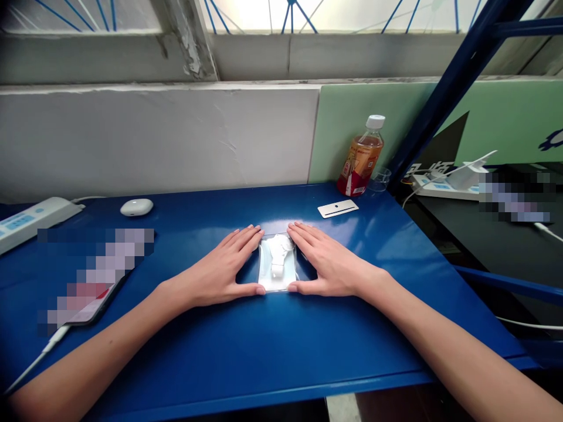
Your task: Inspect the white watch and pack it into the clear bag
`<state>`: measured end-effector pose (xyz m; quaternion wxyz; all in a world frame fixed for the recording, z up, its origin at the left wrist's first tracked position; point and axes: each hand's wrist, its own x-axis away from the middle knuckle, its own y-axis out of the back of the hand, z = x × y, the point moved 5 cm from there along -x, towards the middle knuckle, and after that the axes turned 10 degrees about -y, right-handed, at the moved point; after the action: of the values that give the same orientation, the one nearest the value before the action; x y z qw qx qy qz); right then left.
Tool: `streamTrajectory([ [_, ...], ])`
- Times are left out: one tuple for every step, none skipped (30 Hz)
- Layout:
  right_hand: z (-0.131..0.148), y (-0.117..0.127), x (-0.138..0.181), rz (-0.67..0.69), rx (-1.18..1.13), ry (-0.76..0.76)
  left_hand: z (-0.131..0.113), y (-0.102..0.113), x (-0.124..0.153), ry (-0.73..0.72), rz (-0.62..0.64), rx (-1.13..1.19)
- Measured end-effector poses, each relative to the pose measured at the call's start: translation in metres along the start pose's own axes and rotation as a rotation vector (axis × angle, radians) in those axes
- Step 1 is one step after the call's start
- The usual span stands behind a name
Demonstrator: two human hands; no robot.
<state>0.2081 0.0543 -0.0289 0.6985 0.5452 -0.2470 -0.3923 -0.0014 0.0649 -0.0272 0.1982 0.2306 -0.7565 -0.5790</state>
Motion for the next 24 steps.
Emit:
streamTrajectory([
  [-0.001,0.001,0.000,0.001,-0.011,-0.009,0.002,0.001,0.001,-0.001,-0.011,0.015],
  [-0.002,0.002,0.001,0.005,-0.019,-0.019,0.003,0.002,0.002,0.003,-0.018,0.029],
  [-0.004,0.002,0.001,0.009,-0.025,-0.028,0.004,0.003,0.002,0.011,-0.023,0.042],
  [-0.005,0.002,0.001,0.012,-0.031,-0.033,0.005,0.004,0.003,0.020,-0.023,0.053],
  [-0.006,0.003,0.002,0.016,-0.037,-0.036,0.006,0.004,0.003,0.028,-0.022,0.062],
  [-0.007,0.003,0.002,0.015,-0.045,-0.035,0.006,0.004,0.003,0.033,-0.020,0.068],
  [-0.007,0.004,0.002,0.013,-0.054,-0.031,0.005,0.004,0.003,0.033,-0.019,0.072],
  [-0.008,0.004,0.002,0.007,-0.061,-0.028,0.004,0.004,0.002,0.030,-0.019,0.074],
  [-0.008,0.005,0.002,0.000,-0.064,-0.027,0.003,0.004,0.002,0.023,-0.021,0.073],
  [-0.009,0.005,0.002,-0.004,-0.063,-0.029,0.002,0.004,0.002,0.013,-0.025,0.072],
  [-0.009,0.004,0.002,-0.006,-0.062,-0.032,0.000,0.004,0.001,0.001,-0.031,0.072],
  [-0.010,0.004,0.002,-0.005,-0.061,-0.037,-0.001,0.004,0.001,-0.012,-0.037,0.075],
  [-0.010,0.004,0.002,-0.004,-0.062,-0.044,-0.002,0.004,0.001,-0.025,-0.044,0.081],
  [-0.010,0.003,0.002,-0.004,-0.065,-0.050,-0.002,0.004,0.001,-0.035,-0.050,0.087],
  [-0.010,0.003,0.002,-0.002,-0.068,-0.057,-0.003,0.003,0.001,-0.041,-0.054,0.092],
  [-0.010,0.003,0.002,0.002,-0.069,-0.063,-0.003,0.003,0.001,-0.044,-0.058,0.094],
  [-0.009,0.003,0.002,0.009,-0.066,-0.067,-0.004,0.003,0.000,-0.046,-0.061,0.094],
  [-0.009,0.003,0.002,0.014,-0.063,-0.070,-0.004,0.003,0.000,-0.048,-0.066,0.091],
  [-0.008,0.003,0.002,0.018,-0.060,-0.071,-0.004,0.003,0.000,-0.052,-0.071,0.088],
  [-0.008,0.003,0.002,0.021,-0.059,-0.069,-0.005,0.002,-0.001,-0.056,-0.073,0.084],
  [-0.007,0.004,0.002,0.018,-0.062,-0.067,-0.005,0.002,-0.001,-0.059,-0.074,0.080],
  [-0.007,0.004,0.002,0.011,-0.068,-0.065,-0.005,0.002,-0.001,-0.061,-0.072,0.076],
  [-0.007,0.004,0.002,0.006,-0.074,-0.062,-0.005,0.001,-0.002,-0.062,-0.070,0.074],
  [-0.007,0.004,0.002,0.003,-0.081,-0.059,-0.005,0.001,-0.002,-0.062,-0.069,0.073],
])
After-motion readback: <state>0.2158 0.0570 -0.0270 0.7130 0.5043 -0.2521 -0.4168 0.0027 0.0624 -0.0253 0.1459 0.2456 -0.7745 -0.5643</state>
